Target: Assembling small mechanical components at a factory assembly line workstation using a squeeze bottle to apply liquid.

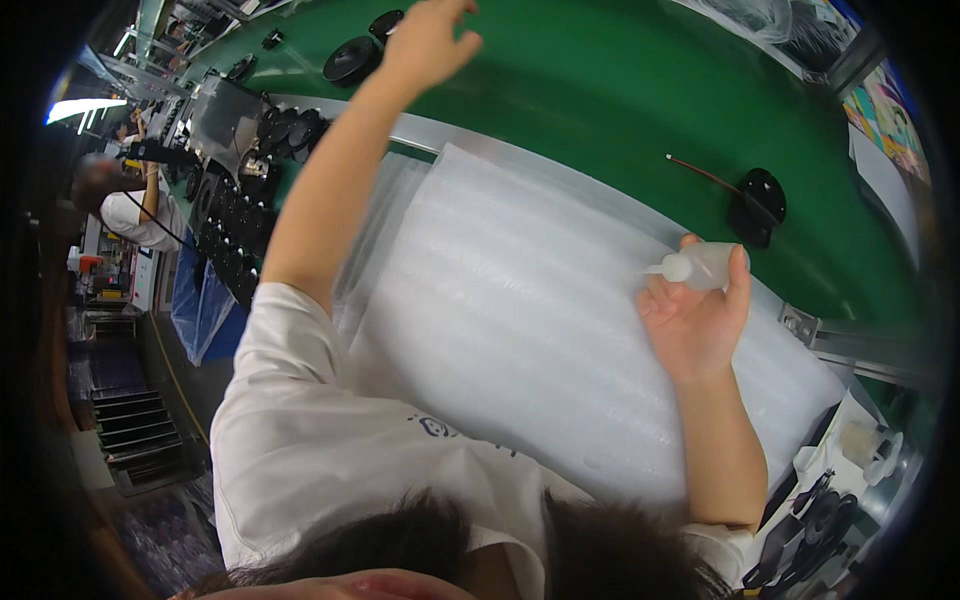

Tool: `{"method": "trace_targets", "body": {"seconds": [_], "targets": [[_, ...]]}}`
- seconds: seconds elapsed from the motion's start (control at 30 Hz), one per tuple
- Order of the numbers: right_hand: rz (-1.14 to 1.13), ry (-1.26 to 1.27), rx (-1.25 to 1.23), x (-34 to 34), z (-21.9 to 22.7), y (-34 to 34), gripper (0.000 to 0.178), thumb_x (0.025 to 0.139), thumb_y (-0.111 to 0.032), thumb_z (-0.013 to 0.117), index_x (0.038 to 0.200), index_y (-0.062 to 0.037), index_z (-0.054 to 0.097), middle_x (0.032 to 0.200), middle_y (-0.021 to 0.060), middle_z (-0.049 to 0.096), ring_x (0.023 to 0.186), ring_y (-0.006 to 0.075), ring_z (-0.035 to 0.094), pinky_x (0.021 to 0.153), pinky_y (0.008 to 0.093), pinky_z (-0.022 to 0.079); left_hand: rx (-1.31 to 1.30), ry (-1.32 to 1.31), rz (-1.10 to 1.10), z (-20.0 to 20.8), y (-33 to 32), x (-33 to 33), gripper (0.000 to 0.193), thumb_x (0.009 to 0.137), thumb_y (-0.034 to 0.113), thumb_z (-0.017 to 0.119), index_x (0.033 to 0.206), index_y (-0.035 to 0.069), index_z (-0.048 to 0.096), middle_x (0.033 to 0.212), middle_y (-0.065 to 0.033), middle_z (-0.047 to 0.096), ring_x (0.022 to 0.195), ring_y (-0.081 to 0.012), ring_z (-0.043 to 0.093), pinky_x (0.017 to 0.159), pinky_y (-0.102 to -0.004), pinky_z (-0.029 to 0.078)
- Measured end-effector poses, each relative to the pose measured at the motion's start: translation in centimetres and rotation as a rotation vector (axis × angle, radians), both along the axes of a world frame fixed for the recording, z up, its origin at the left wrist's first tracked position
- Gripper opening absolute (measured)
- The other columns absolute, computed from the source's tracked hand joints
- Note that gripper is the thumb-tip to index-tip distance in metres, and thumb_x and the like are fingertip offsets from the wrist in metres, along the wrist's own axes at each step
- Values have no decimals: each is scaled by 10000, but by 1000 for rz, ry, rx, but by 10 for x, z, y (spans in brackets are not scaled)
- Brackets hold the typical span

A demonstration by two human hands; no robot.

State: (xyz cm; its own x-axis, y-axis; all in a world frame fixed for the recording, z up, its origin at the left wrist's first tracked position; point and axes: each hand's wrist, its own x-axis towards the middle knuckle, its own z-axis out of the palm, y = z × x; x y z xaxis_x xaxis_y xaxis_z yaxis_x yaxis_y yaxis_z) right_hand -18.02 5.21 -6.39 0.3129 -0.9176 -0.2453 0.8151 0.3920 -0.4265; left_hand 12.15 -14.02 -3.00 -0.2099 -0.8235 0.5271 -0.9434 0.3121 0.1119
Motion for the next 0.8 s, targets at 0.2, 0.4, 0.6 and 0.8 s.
{"method": "trace_targets", "body": {"seconds": [0.2, 0.4, 0.6, 0.8], "targets": [[-44, 44, 103, 3, 2, -2, 397, 830, -489, 407, 929, -113, 485, 622, 22, 478, 519, 105, 361, 541, 243, 298, 392, -245, 253, -25, -113, 125, 483, 712, 74, 456, 1161, 247, 494, 1114, -124, 508, 997, -307, 510, 832, -381, 429], [-11, 18, 101, 4, 1, -2, 405, 827, -502, 401, 906, -113, 480, 611, 21, 468, 510, 104, 353, 534, 245, 296, 654, -102, 150, -31, -131, 137, 599, 655, -5, 443, 1207, 229, 459, 1030, -132, 574, 884, -268, 575, 746, -342, 470], [-28, 56, 118, 5, 4, -2, 406, 821, -503, 410, 897, -112, 485, 597, 18, 460, 507, 105, 344, 525, 239, 285, 683, -283, -59, 4, -101, 87, 704, 532, 8, 639, 1201, 127, 452, 985, -121, 577, 869, -220, 561, 761, -294, 441], [-60, 69, 69, 4, 7, 4, 399, 821, -495, 413, 903, -110, 481, 594, 23, 466, 517, 113, 369, 526, 236, 292, 363, 484, -387, 36, 5, -39, 476, 722, 329, 602, 1079, 29, 501, 1019, -177, 561, 888, -314, 568, 770, -378, 457]]}}
